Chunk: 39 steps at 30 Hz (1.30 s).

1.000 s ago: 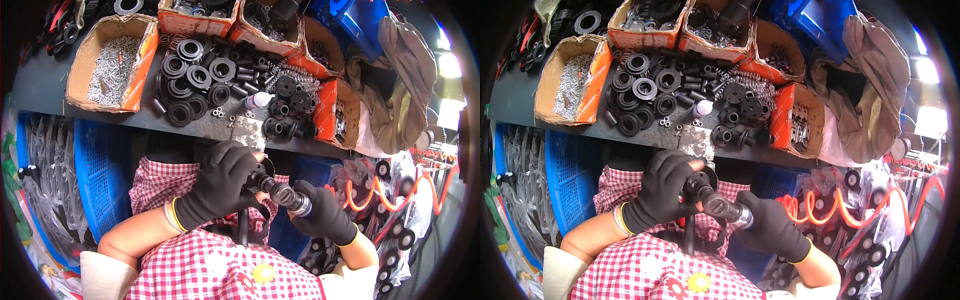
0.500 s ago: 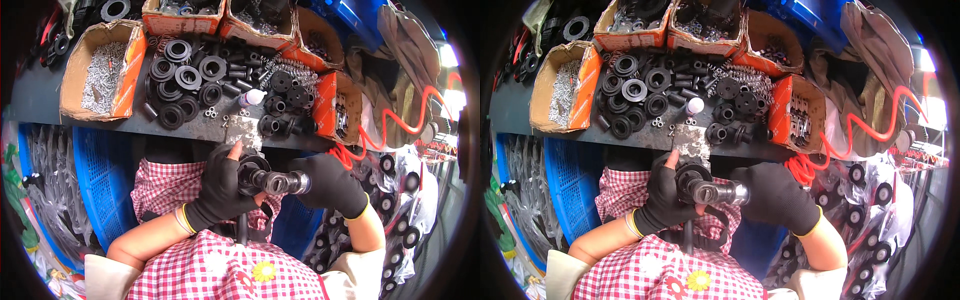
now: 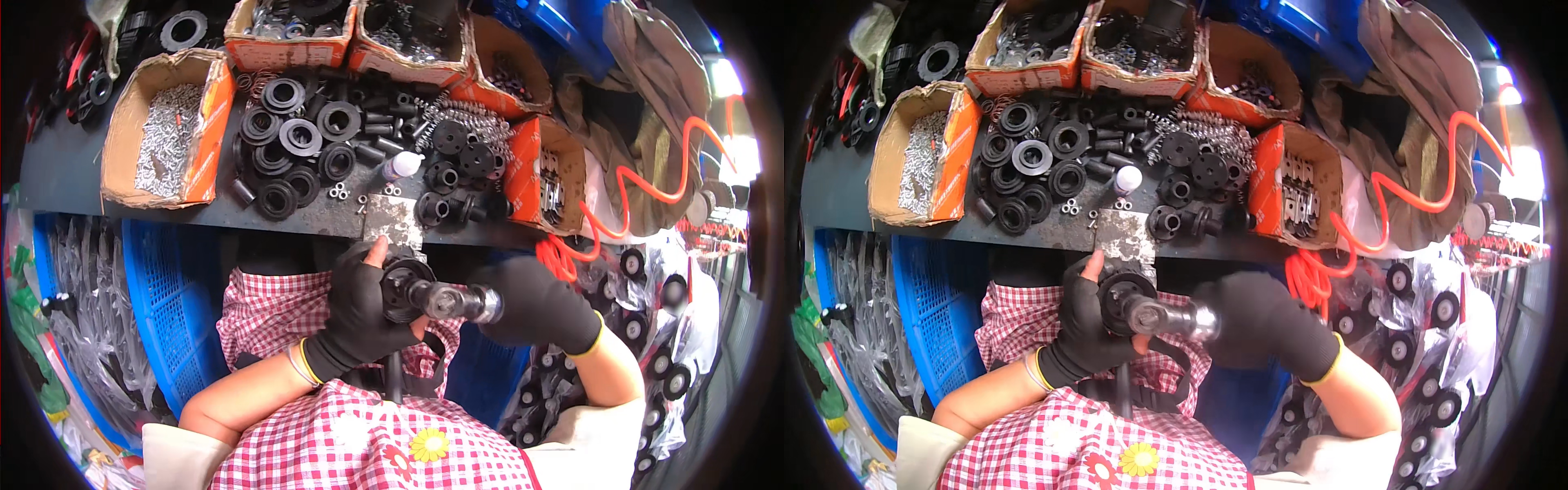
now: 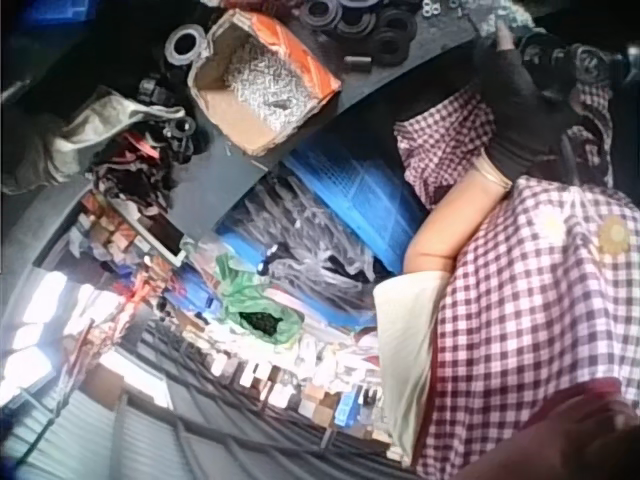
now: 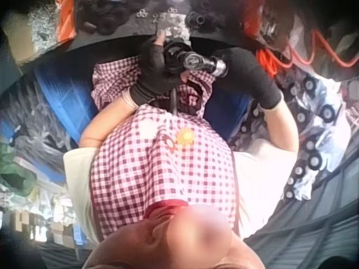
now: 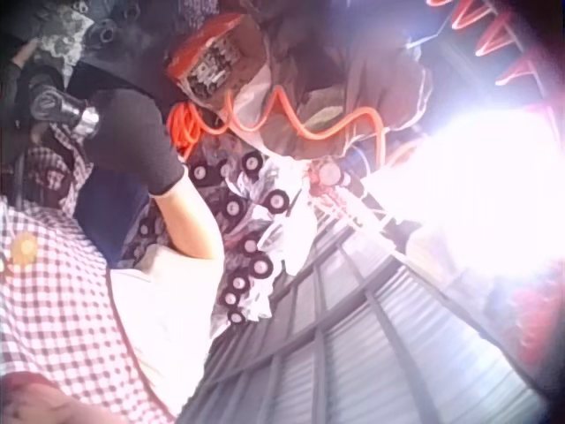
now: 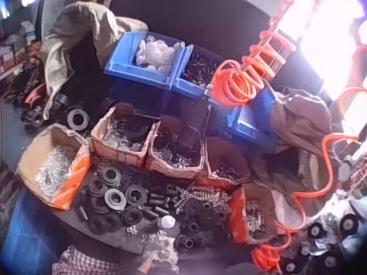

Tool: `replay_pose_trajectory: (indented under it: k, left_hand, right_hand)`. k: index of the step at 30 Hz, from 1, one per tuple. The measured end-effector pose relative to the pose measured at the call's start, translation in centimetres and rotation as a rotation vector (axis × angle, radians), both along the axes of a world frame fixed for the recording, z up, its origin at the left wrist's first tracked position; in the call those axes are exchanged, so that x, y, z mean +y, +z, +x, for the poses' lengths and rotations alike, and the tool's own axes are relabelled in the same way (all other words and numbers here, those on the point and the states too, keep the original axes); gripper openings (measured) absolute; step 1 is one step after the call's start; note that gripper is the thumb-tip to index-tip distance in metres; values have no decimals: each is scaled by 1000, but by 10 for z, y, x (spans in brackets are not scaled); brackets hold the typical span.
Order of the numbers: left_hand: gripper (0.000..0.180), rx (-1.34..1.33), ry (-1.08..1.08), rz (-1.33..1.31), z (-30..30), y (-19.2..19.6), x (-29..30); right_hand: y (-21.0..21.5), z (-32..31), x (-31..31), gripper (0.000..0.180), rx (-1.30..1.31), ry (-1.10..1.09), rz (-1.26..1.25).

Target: The person assembles caulking guns by fitting mechanical parts together, applying liquid from a squeeze bottle, and driving fasteners with pneumatic tools. They attach long barrels to the assemblies, place the finished tools into plastic bags, and pack them into a blue crate.

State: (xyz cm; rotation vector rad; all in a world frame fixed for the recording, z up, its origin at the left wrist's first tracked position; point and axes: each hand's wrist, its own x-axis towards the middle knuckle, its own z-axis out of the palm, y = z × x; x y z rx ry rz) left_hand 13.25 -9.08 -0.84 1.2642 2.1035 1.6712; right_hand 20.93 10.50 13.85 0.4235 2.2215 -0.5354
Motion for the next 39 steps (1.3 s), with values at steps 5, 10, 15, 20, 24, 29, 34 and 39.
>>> replay_pose_trajectory:
  k: [5, 10, 15, 20, 24, 29, 34, 39]
  left_hand:
    - [98, -60, -31, 56, -7, -1, 0]
    - [85, -28, -10, 71, -9, 4, 8]
    - [65, -133, 106, 180, 2, -2, 11]
    - [67, -111, 89, 200, 2, -1, 12]
    - [74, 36, 83, 68, 7, 12, 11]
    - [85, 232, 195, -34, 3, 21, 3]
    - [86, 208, -234, -96, -41, 29, 8]
    - [87, 225, -244, -219, -32, 33, 15]
  right_hand:
    - [0, 8, -2, 27, 31, -80, -175]
    - [-6, 28, -14, 34, 90, -140, -177]
    - [3, 24, -81, 33, 278, -659, -448]
    - [-1, 37, -105, 31, 391, -1098, -687]
    - [4, 66, -60, 42, 296, -690, -546]
    - [68, 9, 32, 52, 471, 45, 44]
    - [13, -26, 148, 57, 682, -46, 826]
    - [-35, -9, 199, 52, 931, -211, 769]
